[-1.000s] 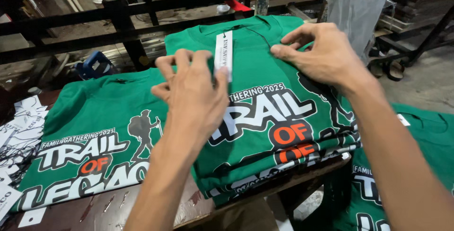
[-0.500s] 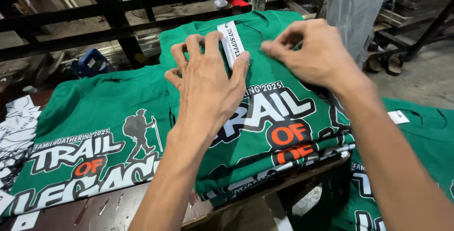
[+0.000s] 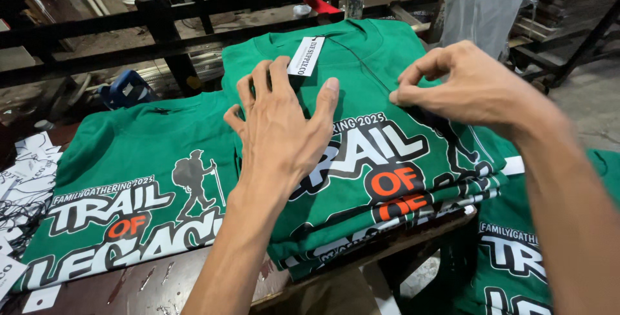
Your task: The person folds green t-shirts and attaches white tags to the necklines using a black string. They thread the string through the tag and the shirt's collar loop, then tie a knot to secure the tag in place.
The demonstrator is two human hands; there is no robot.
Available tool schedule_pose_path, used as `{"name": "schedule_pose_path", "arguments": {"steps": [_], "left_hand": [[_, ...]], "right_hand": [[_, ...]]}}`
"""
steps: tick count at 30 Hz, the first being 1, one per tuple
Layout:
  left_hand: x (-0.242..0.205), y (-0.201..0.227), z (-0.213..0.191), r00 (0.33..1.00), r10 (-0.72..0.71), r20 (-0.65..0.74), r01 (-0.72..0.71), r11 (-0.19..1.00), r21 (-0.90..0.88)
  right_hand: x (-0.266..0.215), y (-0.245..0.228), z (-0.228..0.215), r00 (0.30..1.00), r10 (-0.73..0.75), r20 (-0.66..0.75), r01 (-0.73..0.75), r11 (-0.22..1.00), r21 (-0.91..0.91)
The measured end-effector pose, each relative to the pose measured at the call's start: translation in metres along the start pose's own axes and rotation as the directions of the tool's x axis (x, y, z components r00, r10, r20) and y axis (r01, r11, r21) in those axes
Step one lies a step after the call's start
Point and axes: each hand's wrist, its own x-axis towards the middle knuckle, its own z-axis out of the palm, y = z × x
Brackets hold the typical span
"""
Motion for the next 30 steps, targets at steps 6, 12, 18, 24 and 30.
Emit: {"name": "schedule_pose_path", "arguments": {"steps": [6, 12, 18, 24, 30], "left_hand": [[0.013, 0.001, -0.005, 1.0, 0.018, -0.021, -0.018, 1.0, -0.003], [0.026, 0.011, 0.016, 0.996, 0.06, 0.059, -0.063, 0.997, 0.051], [0.005, 0.013, 0.017, 0.998, -0.028, 0.057, 0.025, 0.999, 0.046], [-0.002, 0.009, 0.029, 0.999, -0.043, -0.011, 0.044, 0.996, 0.074], [-0.011, 0.011, 0.008, 0.981, -0.158, 0.114, 0.154, 0.987, 0.043]], "right_hand": [[0.012, 0.0, -0.004, 0.974, -0.177, -0.142, 0.18, 0.984, 0.013], [0.059, -0.005, 0.046, 0.908, -0.413, -0.071, 0.411, 0.911, -0.046], [0.055, -0.012, 0.06, 0.98, -0.199, 0.022, 0.2, 0.973, -0.118], [0.074, 0.009, 0.064, 0.94, -0.342, 0.002, 0.341, 0.935, -0.097], [0.035, -0.011, 0.058, 0.99, -0.136, -0.022, 0.132, 0.979, -0.153]]}}
